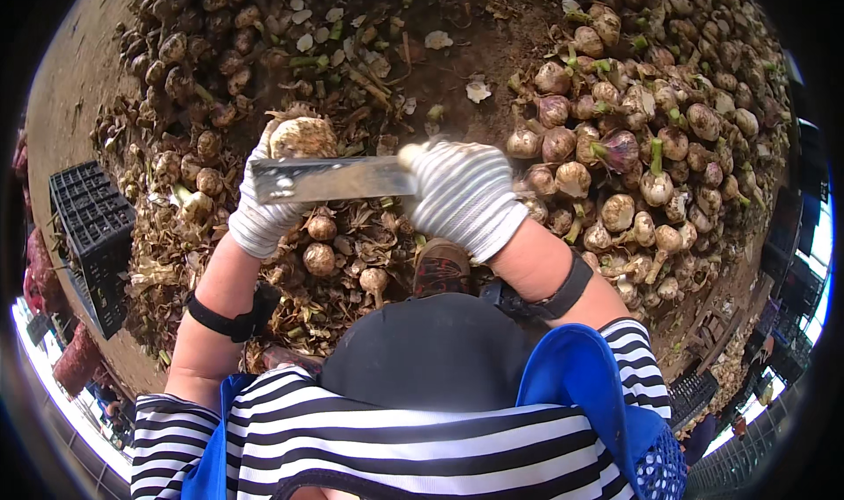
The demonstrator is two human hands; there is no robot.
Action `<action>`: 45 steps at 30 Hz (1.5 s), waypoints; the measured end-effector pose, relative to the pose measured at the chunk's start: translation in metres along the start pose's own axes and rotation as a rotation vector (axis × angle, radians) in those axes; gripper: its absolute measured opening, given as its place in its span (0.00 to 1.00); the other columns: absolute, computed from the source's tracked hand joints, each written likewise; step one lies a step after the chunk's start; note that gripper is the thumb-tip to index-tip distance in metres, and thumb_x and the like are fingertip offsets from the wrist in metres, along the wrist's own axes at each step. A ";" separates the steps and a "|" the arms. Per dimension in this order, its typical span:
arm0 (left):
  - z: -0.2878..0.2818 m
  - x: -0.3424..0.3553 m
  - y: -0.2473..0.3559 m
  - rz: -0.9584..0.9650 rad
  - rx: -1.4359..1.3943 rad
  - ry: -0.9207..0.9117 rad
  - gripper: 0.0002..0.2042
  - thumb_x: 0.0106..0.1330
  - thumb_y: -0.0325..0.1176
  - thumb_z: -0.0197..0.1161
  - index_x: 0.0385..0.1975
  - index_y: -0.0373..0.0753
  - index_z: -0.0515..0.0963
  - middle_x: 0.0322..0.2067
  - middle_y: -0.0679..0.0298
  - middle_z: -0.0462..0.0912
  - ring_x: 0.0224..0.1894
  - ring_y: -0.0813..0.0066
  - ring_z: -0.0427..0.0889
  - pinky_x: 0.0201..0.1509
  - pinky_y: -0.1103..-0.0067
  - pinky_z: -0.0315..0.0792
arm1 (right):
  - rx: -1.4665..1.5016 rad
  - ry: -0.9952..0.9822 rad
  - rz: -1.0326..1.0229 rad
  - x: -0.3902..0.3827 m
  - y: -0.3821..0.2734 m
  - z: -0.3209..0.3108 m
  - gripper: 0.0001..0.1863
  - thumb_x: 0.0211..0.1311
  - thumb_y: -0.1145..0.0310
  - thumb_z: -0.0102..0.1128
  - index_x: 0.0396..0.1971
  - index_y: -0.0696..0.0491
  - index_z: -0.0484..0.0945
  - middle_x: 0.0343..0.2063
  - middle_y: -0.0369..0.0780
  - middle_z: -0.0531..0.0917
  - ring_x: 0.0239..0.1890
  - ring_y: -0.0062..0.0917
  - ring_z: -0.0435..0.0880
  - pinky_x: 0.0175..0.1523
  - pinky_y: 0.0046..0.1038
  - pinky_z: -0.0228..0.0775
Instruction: The person is trimming the roots and stalks off produce with a knife.
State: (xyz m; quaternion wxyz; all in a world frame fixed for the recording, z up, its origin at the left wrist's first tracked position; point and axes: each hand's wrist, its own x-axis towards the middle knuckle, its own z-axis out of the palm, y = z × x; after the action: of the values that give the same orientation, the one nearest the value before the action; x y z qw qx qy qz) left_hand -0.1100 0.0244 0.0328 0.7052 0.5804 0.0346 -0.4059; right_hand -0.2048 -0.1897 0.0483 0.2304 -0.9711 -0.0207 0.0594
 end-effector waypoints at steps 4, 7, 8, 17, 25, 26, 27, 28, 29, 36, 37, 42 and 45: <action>0.016 -0.009 0.000 0.079 0.166 -0.016 0.24 0.69 0.52 0.46 0.46 0.35 0.72 0.44 0.53 0.78 0.47 0.64 0.77 0.53 0.69 0.73 | 0.074 0.069 -0.066 0.007 -0.016 0.008 0.10 0.43 0.64 0.60 0.27 0.50 0.76 0.19 0.42 0.78 0.24 0.37 0.80 0.28 0.37 0.71; 0.004 -0.007 -0.031 0.004 0.100 -0.002 0.15 0.63 0.41 0.57 0.44 0.38 0.73 0.42 0.58 0.79 0.45 0.68 0.78 0.53 0.72 0.72 | 0.122 0.159 -0.088 0.011 -0.010 0.026 0.09 0.44 0.63 0.59 0.25 0.50 0.75 0.19 0.43 0.78 0.24 0.39 0.79 0.27 0.37 0.70; 0.002 -0.004 -0.039 -0.049 -0.028 0.037 0.14 0.60 0.37 0.61 0.43 0.39 0.73 0.41 0.59 0.79 0.44 0.70 0.78 0.52 0.73 0.72 | 0.153 0.190 -0.098 0.010 -0.009 0.028 0.09 0.44 0.63 0.59 0.24 0.50 0.74 0.19 0.44 0.77 0.24 0.39 0.79 0.28 0.37 0.70; 0.010 -0.009 0.037 0.612 0.955 -0.039 0.37 0.41 0.48 0.76 0.51 0.39 0.66 0.46 0.61 0.75 0.46 0.69 0.76 0.52 0.72 0.74 | 0.019 -0.165 0.552 0.009 0.040 0.017 0.14 0.47 0.65 0.57 0.36 0.50 0.80 0.28 0.46 0.83 0.31 0.38 0.82 0.40 0.34 0.75; -0.031 0.018 0.019 0.288 -0.023 -0.069 0.48 0.32 0.42 0.82 0.58 0.39 0.62 0.50 0.65 0.74 0.53 0.74 0.73 0.62 0.76 0.66 | 0.704 -0.145 0.555 -0.008 0.035 0.037 0.10 0.46 0.64 0.61 0.29 0.51 0.82 0.25 0.40 0.85 0.31 0.25 0.83 0.41 0.26 0.75; -0.029 0.014 0.018 0.211 -0.021 -0.085 0.46 0.35 0.43 0.81 0.58 0.39 0.62 0.49 0.66 0.74 0.52 0.74 0.74 0.61 0.76 0.67 | 0.694 -0.203 0.516 -0.005 0.029 0.032 0.10 0.45 0.64 0.61 0.29 0.50 0.82 0.25 0.40 0.85 0.30 0.25 0.83 0.40 0.26 0.75; -0.027 0.012 0.017 0.133 -0.019 -0.103 0.45 0.37 0.43 0.80 0.58 0.40 0.63 0.49 0.66 0.74 0.52 0.74 0.74 0.60 0.77 0.68 | 0.655 -0.186 0.469 -0.003 0.029 0.031 0.10 0.45 0.64 0.60 0.29 0.50 0.82 0.24 0.40 0.84 0.28 0.29 0.83 0.38 0.28 0.74; -0.029 0.012 0.012 0.019 -0.106 -0.066 0.41 0.43 0.44 0.77 0.57 0.40 0.64 0.49 0.66 0.74 0.50 0.74 0.75 0.56 0.77 0.72 | 0.630 -0.196 0.466 -0.002 0.028 0.031 0.10 0.45 0.63 0.60 0.29 0.49 0.82 0.23 0.41 0.83 0.28 0.31 0.83 0.38 0.29 0.74; -0.029 0.013 0.006 -0.094 -0.199 -0.019 0.37 0.48 0.44 0.74 0.57 0.40 0.64 0.48 0.67 0.74 0.49 0.73 0.76 0.51 0.78 0.75 | 0.605 -0.204 0.463 0.000 0.028 0.029 0.10 0.45 0.63 0.59 0.28 0.49 0.82 0.23 0.42 0.83 0.28 0.33 0.82 0.38 0.30 0.74; 0.017 -0.007 0.034 -0.231 -0.160 -0.164 0.21 0.53 0.33 0.68 0.46 0.34 0.74 0.34 0.64 0.78 0.27 0.78 0.77 0.31 0.83 0.74 | 0.256 -0.192 0.331 0.006 0.012 0.003 0.10 0.46 0.62 0.56 0.28 0.50 0.80 0.23 0.47 0.81 0.29 0.42 0.81 0.37 0.36 0.73; 0.016 -0.006 0.035 -0.243 -0.004 -0.136 0.19 0.54 0.32 0.67 0.45 0.34 0.75 0.32 0.66 0.78 0.27 0.80 0.76 0.30 0.85 0.72 | 0.232 -0.189 0.312 0.007 0.011 0.004 0.11 0.43 0.64 0.59 0.28 0.51 0.80 0.23 0.47 0.81 0.29 0.41 0.81 0.36 0.35 0.73; 0.003 -0.013 0.030 -0.169 0.388 -0.079 0.17 0.58 0.32 0.66 0.46 0.34 0.75 0.30 0.69 0.79 0.29 0.87 0.75 0.29 0.87 0.70 | 0.186 -0.342 0.314 0.014 0.008 0.001 0.15 0.39 0.66 0.60 0.32 0.52 0.80 0.26 0.47 0.82 0.31 0.42 0.81 0.38 0.35 0.74; 0.005 -0.007 0.046 0.038 0.317 0.009 0.12 0.63 0.32 0.61 0.44 0.35 0.75 0.31 0.64 0.81 0.26 0.84 0.78 0.26 0.88 0.72 | -0.015 -0.533 0.473 -0.012 0.057 0.039 0.19 0.46 0.64 0.53 0.38 0.55 0.81 0.34 0.50 0.82 0.38 0.41 0.82 0.47 0.35 0.74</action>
State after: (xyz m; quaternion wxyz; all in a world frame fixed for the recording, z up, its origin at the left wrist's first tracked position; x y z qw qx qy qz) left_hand -0.0882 0.0236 0.0745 0.6123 0.6867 -0.0378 -0.3901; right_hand -0.2204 -0.2240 -0.0105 0.1896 -0.9010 0.1449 0.3622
